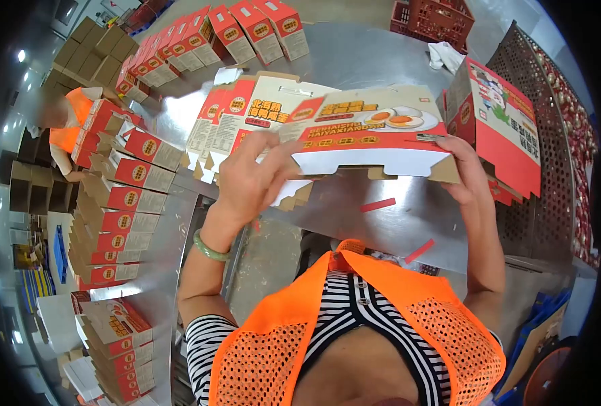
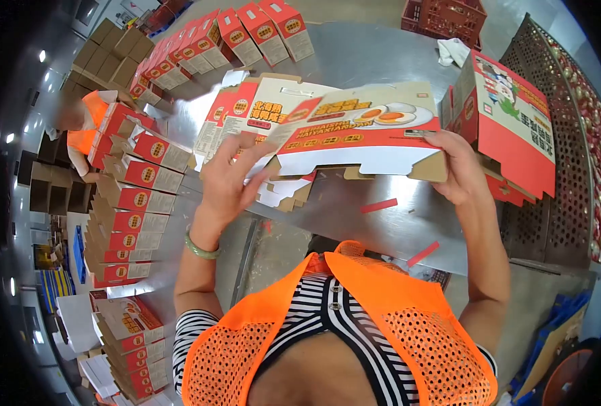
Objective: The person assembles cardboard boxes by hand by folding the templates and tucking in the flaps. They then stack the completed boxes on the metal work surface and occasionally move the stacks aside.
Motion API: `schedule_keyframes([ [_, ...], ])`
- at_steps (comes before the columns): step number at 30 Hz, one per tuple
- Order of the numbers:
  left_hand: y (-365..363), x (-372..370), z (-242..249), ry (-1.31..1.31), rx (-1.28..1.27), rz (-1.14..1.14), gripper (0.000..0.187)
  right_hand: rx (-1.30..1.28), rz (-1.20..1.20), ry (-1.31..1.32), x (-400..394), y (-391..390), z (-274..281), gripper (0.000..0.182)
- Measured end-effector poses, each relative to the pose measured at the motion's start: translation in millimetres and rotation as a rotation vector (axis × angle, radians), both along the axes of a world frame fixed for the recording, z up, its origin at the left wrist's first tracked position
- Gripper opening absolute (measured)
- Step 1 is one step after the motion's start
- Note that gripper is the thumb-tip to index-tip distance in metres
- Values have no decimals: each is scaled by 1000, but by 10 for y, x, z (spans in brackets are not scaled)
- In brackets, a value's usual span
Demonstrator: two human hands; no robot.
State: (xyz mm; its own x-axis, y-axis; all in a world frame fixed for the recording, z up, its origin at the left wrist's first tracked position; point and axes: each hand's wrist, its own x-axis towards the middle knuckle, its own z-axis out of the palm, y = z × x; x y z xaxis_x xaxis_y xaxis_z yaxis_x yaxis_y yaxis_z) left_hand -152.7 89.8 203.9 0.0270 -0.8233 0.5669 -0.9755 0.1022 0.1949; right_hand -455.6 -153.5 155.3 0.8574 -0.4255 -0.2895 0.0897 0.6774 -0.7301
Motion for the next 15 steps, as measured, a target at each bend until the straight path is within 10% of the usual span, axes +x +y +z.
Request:
schedule_keyframes([
  [2,-80,-139,134,-162,-86,-57,38,-220,-440,-56,-11,466,339,30],
  [8,92,-21,24,-121,-84,-47,32,137,-487,-59,-179,753,340,40],
  [11,184,-256,340,-31,43,141,22,-644,-559,291,-303,637,615,35],
  [13,83,-330,242,-81,101,172,24,-1834,-945,409,-122,691,834,29],
  [15,-15,-407,150,-153,66,156,30,-2338,-712,223,28,699,769,27],
])
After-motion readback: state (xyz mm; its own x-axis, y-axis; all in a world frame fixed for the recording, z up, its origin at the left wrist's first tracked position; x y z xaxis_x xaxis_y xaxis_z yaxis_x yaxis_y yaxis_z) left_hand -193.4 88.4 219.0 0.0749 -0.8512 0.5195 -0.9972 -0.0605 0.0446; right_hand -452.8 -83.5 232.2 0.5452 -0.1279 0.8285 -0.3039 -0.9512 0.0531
